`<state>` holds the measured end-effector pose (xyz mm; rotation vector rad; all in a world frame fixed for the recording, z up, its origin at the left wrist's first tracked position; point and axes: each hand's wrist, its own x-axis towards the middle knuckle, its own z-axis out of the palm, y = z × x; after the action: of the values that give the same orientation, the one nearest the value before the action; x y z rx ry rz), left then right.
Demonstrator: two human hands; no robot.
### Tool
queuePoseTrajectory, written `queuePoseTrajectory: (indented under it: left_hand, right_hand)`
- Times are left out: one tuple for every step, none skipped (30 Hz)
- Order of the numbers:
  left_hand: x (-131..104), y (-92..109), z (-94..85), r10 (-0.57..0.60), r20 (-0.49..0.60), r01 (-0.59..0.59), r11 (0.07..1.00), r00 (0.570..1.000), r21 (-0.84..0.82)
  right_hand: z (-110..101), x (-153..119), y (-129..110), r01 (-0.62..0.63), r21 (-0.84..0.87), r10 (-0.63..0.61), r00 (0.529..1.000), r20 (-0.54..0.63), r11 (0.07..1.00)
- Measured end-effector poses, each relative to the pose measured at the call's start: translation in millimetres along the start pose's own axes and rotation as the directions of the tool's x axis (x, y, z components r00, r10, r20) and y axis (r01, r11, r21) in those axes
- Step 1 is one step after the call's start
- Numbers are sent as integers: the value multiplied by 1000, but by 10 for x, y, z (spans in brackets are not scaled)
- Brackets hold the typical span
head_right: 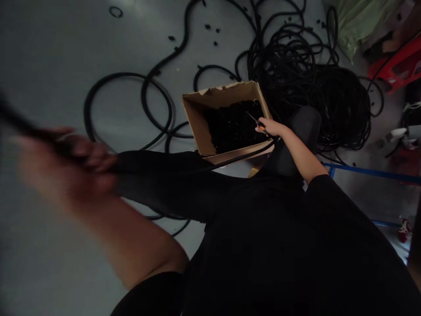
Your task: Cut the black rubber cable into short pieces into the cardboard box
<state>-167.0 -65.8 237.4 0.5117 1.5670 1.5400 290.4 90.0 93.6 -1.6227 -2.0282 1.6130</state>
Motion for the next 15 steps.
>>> queuePoseTrajectory:
  left_hand:
    - [6, -99, 240, 54, 164, -69, 994, 985, 86]
    - [27, -222, 459, 11, 331, -79, 978, 944, 193]
    - [58, -365, 653, -75, 471, -81, 950, 879, 302]
    - [96, -523, 821, -167, 572, -92, 913, 803, 397]
    - [136, -690, 963, -236, 633, -119, 877, 737, 466]
    - [177, -859, 1080, -281, 659, -147, 844, 698, 515]
    - [215, -1026, 1172, -303, 663, -176, 814, 685, 554]
    - [248, -1185, 1241, -311, 662, -203, 789, 682, 580]
    - [274, -1332, 1287, -311, 657, -221, 772, 687, 597]
    - [294, -1464, 1314, -302, 650, -231, 763, 698, 603]
    - [308, -1579, 1324, -292, 642, -238, 758, 709, 608]
    - [314, -1678, 1324, -281, 634, -247, 751, 720, 613]
    - [316, -1759, 1317, -270, 628, -257, 742, 730, 619]
    - [315, -1824, 1308, -263, 623, -268, 732, 737, 626]
    - [311, -1875, 1301, -259, 622, -281, 720, 739, 634]
  right_hand:
    - [95, 29, -4, -11, 44, 11, 1000, 19, 999]
    - [170, 40, -17, -21, 103, 17, 999, 33, 994]
    - [229, 37, -38, -28, 178, 21, 999, 41, 984]
    - [277, 23, -65, -37, 267, 27, 999, 44, 963]
    - [319, 2, -95, -48, 361, 33, 998, 49, 931]
    - [358, -22, -123, -58, 448, 39, 998, 52, 892]
    - [397, -45, -149, -67, 517, 45, 997, 55, 854]
    - [437, -64, -169, -75, 563, 50, 997, 60, 823]
    - [478, -77, -183, -84, 587, 52, 996, 70, 806]
    - [521, -82, -190, -93, 591, 55, 995, 82, 801]
    - [563, -81, -192, -100, 582, 55, 994, 94, 807]
    - [605, -72, -190, -102, 565, 51, 993, 106, 819]
    - [646, -57, -185, -101, 546, 43, 992, 117, 832]
    - [684, -38, -180, -96, 529, 34, 992, 125, 843]
    - [719, -16, -176, -90, 515, 25, 991, 132, 852]
